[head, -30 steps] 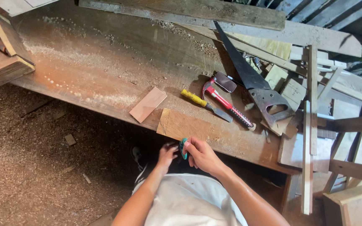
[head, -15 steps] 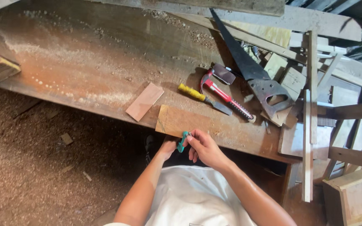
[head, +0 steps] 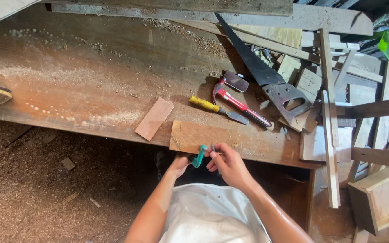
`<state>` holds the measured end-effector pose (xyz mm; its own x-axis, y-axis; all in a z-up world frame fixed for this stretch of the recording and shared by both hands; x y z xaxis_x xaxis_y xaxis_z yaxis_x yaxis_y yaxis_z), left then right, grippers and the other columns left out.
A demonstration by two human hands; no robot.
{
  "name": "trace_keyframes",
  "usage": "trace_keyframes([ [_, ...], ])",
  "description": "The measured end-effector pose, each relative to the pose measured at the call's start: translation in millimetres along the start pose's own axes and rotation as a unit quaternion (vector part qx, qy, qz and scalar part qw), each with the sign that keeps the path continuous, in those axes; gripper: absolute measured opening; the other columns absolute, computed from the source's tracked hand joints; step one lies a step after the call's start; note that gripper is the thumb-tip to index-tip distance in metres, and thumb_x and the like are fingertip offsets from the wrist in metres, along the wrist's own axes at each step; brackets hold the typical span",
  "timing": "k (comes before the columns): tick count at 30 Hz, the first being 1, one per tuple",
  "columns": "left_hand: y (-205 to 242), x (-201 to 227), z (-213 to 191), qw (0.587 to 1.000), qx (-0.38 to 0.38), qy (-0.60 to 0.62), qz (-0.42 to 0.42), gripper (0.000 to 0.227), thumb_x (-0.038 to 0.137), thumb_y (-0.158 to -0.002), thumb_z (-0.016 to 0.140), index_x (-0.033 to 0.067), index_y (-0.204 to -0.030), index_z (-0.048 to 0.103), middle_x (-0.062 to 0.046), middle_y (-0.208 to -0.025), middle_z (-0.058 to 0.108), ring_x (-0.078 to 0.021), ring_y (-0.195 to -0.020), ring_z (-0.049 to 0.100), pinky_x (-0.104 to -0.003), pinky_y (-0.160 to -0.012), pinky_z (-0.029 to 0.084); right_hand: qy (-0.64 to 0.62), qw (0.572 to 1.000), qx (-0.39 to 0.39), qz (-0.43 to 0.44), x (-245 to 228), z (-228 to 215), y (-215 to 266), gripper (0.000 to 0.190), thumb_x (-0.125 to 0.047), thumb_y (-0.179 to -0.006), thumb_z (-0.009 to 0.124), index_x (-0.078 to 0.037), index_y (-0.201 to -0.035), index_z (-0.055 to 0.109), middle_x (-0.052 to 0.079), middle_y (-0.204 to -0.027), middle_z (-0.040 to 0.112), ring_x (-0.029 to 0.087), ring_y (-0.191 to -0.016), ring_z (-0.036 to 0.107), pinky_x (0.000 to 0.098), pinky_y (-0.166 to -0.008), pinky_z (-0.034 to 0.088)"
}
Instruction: The person uses a hand saw to cut a small wooden block, then uses a hammer and chisel to shape it. They also use a clamp to secure the wood while working.
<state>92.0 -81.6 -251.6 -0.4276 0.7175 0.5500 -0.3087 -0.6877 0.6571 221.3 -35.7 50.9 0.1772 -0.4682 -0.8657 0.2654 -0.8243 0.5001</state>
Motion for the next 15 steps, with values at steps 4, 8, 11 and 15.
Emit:
trace_keyframes([
  [4,-1,-2,4,1.0,-0.015,-0.011,-0.002,0.037,0.034,-0.098,0.066,0.0158,-0.13,0.064,0.001,-0.114,0.067,-0.0133,-0.097,0.063,-0.042,-0.084,0.056,-0.011,1.0,0.017,-0.01,-1,-5,-2,0.027,-0.009,-0.099,0.058,0.001,-0.124,0.056,0.011,-0.118,0.072,0.014,-0.09,0.071,0.0295,-0.078,0.06],
  [8,-5,-6,6,1.0,-0.013,-0.002,0.009,0.038,0.031,-0.095,0.063,0.0185,-0.131,0.061,0.003,-0.122,0.067,-0.0117,-0.107,0.064,-0.043,-0.089,0.056,0.063,0.997,0.035,-0.038,-9,-5,-1,0.032,-0.009,-0.098,0.059,0.001,-0.128,0.055,0.011,-0.121,0.073,0.014,-0.093,0.073,0.0303,-0.084,0.062],
  [11,-8,-11,6,0.998,-0.035,0.043,0.004,0.036,0.028,-0.097,0.062,0.0159,-0.131,0.062,0.0,-0.121,0.068,-0.0155,-0.108,0.063,-0.043,-0.093,0.052,0.07,0.996,0.038,-0.035,-14,-1,1,0.031,-0.009,-0.099,0.058,0.002,-0.128,0.057,0.013,-0.12,0.075,0.016,-0.093,0.074,0.0319,-0.084,0.062],
  [15,-8,-17,4,0.991,-0.036,0.127,-0.011,0.035,0.026,-0.098,0.06,0.0121,-0.13,0.064,-0.004,-0.12,0.068,-0.0181,-0.109,0.061,-0.044,-0.096,0.047,0.101,0.992,0.038,-0.069,-32,5,9,0.037,-0.01,-0.098,0.061,0.002,-0.132,0.052,0.013,-0.121,0.074,0.016,-0.096,0.075,0.0326,-0.086,0.062],
])
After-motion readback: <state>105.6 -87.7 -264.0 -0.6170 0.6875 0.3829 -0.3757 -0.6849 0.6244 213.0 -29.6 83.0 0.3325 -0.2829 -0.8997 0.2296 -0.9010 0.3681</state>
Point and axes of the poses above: each hand's wrist, its own y-axis away from the middle knuckle, its own z-axis out of the palm, x = y × z, the point moved 8 cm from there along -y, towards the middle knuckle
